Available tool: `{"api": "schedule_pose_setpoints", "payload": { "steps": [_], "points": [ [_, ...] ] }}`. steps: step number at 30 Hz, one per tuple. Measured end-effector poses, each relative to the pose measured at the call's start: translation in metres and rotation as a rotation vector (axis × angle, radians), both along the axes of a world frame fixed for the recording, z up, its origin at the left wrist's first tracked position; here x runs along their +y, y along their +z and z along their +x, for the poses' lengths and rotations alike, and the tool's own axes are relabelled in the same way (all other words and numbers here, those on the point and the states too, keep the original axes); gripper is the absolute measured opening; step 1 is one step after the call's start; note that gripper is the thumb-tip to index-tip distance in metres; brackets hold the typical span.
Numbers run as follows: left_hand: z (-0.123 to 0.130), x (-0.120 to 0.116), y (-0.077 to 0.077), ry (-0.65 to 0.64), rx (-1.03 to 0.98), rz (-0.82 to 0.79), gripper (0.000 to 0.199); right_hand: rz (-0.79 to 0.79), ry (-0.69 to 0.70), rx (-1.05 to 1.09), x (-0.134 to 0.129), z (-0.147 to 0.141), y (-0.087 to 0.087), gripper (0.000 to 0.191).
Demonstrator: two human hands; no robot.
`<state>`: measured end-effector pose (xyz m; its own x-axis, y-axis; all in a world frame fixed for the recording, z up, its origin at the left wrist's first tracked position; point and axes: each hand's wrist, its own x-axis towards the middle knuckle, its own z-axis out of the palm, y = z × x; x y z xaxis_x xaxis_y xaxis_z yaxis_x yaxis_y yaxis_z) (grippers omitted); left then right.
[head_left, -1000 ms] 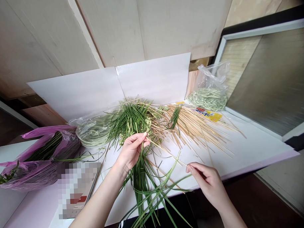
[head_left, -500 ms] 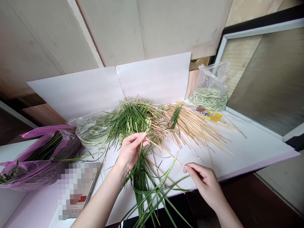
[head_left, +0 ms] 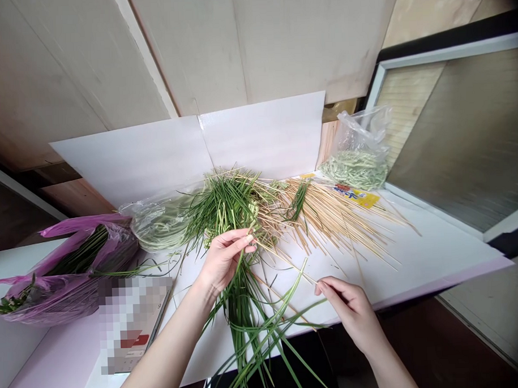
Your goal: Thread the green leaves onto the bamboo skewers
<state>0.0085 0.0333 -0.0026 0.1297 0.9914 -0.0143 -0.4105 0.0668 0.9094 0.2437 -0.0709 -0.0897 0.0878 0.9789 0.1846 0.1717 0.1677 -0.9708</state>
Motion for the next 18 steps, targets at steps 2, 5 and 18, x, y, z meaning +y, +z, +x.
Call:
{"api": "schedule_pose_setpoints", "payload": {
  "steps": [2, 5, 18],
  "points": [
    [0.002, -0.002, -0.001, 0.004, 0.036, 0.016, 0.022, -0.002, 0.001, 0.008, 0.0, -0.001, -0.001, 0.038],
    [0.007, -0.006, -0.003, -0.012, 0.087, 0.048, 0.018, -0.005, 0.007, 0.011, 0.0, -0.003, -0.001, 0.038],
    [0.051, -0.031, -0.036, -0.147, 0.142, -0.059, 0.021, -0.014, -0.018, 0.02, 0.001, -0.006, -0.005, 0.036]
  ]
}}
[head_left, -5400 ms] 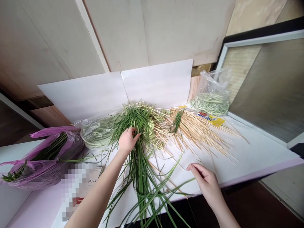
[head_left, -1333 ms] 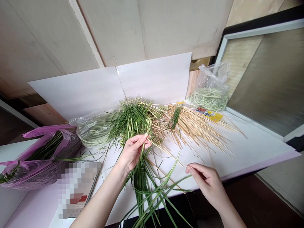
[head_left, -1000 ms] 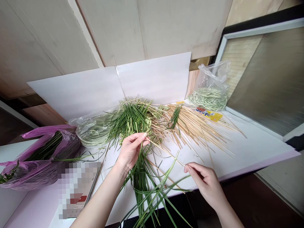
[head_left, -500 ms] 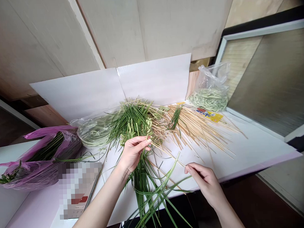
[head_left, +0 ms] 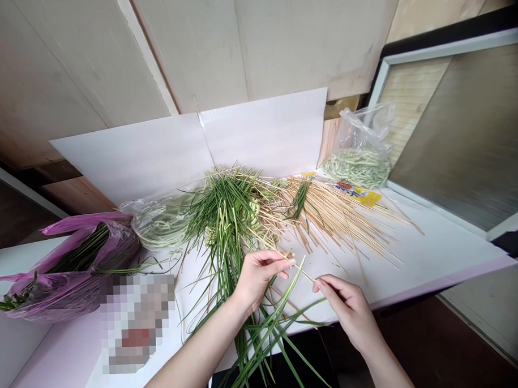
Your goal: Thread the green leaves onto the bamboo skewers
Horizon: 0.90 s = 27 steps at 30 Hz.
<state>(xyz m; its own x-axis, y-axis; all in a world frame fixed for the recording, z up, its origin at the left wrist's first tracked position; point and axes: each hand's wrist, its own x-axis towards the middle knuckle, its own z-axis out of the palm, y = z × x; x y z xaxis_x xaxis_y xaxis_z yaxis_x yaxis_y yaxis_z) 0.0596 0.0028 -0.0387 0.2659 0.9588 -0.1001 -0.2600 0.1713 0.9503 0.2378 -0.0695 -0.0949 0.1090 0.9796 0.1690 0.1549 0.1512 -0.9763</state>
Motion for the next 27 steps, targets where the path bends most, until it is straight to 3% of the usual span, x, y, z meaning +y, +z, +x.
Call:
{"api": "schedule_pose_setpoints", "payload": {
  "steps": [5, 10, 12, 16, 18, 20, 24, 27],
  "points": [
    [0.014, -0.006, -0.018, -0.033, 0.066, 0.015, 0.024, -0.023, -0.037, -0.01, 0.003, 0.003, -0.008, 0.036],
    [-0.021, 0.018, -0.003, -0.199, 0.315, 0.184, 0.044, -0.016, -0.075, 0.007, 0.006, 0.011, -0.014, 0.034],
    [-0.045, 0.04, 0.007, -0.132, 0.498, 0.3, 0.045, -0.014, -0.111, 0.022, 0.007, 0.012, -0.015, 0.033],
    [-0.084, 0.084, 0.019, 0.31, 1.145, 0.537, 0.036, -0.019, -0.157, 0.035, 0.009, 0.011, -0.017, 0.032],
    [-0.092, 0.099, 0.02, 0.328, 1.388, 0.559, 0.039, -0.019, -0.161, 0.026, 0.01, 0.01, -0.018, 0.032],
    [-0.093, 0.109, 0.018, 0.275, 1.503, 0.528, 0.043, -0.02, -0.156, 0.014, 0.011, 0.01, -0.019, 0.032],
    [-0.091, 0.118, 0.013, 0.298, 1.62, 0.444, 0.055, -0.02, -0.135, -0.003, 0.011, 0.011, -0.019, 0.032],
    [-0.092, 0.121, 0.011, 0.319, 1.591, 0.442, 0.051, -0.022, -0.14, -0.002, 0.012, 0.012, -0.02, 0.032]
  ]
}}
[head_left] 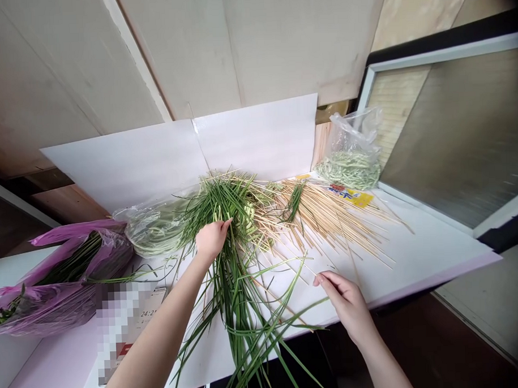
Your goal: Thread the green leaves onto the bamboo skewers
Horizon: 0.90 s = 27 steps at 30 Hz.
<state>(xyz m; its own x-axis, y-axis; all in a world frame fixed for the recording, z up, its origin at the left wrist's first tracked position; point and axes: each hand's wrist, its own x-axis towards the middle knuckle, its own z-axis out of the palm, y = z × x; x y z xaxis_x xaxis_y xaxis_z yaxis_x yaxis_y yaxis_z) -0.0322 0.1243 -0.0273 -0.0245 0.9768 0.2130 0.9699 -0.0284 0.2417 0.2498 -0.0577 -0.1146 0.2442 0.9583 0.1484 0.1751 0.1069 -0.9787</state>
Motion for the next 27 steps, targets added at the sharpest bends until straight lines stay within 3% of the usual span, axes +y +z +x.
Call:
{"api": "schedule_pose_setpoints", "payload": {
  "steps": [2, 4, 7, 10, 13, 16, 23, 27],
  "points": [
    [0.0, -0.002, 0.002, -0.059, -0.082, 0.008, 0.043, -0.001, 0.0, 0.001, 0.0, 0.0, 0.0, 0.032],
    [0.002, -0.01, 0.007, -0.174, -0.317, -0.041, 0.037, 0.0, 0.006, 0.0, 0.001, 0.001, -0.001, 0.032],
    [0.012, -0.035, 0.021, -0.374, -0.901, -0.297, 0.049, 0.0, 0.021, -0.002, 0.002, 0.002, -0.001, 0.032],
    [0.027, -0.07, 0.038, -0.466, -1.219, -0.512, 0.054, -0.005, 0.043, -0.001, 0.002, 0.004, -0.002, 0.032],
    [0.039, -0.097, 0.053, -0.501, -1.312, -0.576, 0.054, -0.01, 0.056, 0.006, 0.001, 0.005, -0.002, 0.031],
    [0.044, -0.109, 0.06, -0.494, -1.319, -0.583, 0.051, -0.014, 0.043, 0.011, 0.001, 0.004, -0.001, 0.03],
    [0.045, -0.11, 0.055, -0.424, -1.223, -0.411, 0.018, -0.014, 0.038, 0.016, 0.0, 0.001, -0.001, 0.031],
    [0.046, -0.114, 0.053, -0.431, -1.251, -0.353, 0.021, -0.019, 0.048, 0.003, 0.0, 0.002, -0.001, 0.031]
  ]
}}
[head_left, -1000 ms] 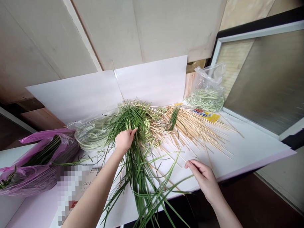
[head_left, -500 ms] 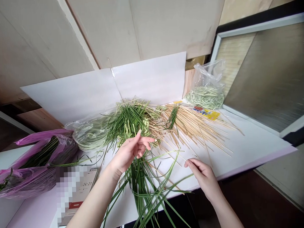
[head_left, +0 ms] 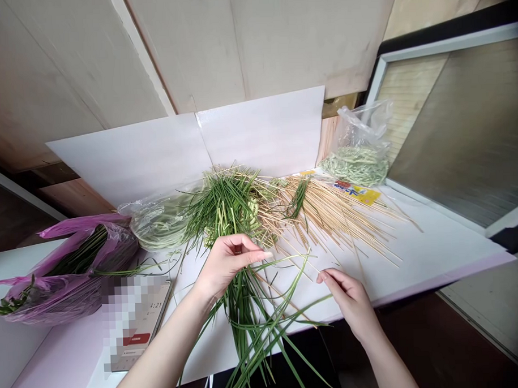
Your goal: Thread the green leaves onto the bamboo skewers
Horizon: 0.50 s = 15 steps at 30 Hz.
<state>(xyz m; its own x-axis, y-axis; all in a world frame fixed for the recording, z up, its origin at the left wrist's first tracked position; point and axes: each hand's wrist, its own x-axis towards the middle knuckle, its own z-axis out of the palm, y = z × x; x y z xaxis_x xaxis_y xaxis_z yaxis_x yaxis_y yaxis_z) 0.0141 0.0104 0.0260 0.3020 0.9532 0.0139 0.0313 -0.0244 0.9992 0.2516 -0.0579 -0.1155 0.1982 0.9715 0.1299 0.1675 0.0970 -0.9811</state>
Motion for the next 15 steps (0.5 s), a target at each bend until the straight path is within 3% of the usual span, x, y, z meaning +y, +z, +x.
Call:
{"api": "schedule_pose_setpoints", "payload": {
  "steps": [8, 15],
  "points": [
    [0.0, 0.002, -0.003, 0.008, 0.086, 0.012, 0.031, 0.021, -0.009, -0.015, 0.0, -0.001, 0.003, 0.032],
    [-0.006, 0.011, -0.016, -0.02, 0.147, 0.002, 0.049, 0.022, -0.031, -0.018, 0.0, -0.002, 0.003, 0.033]
  ]
}}
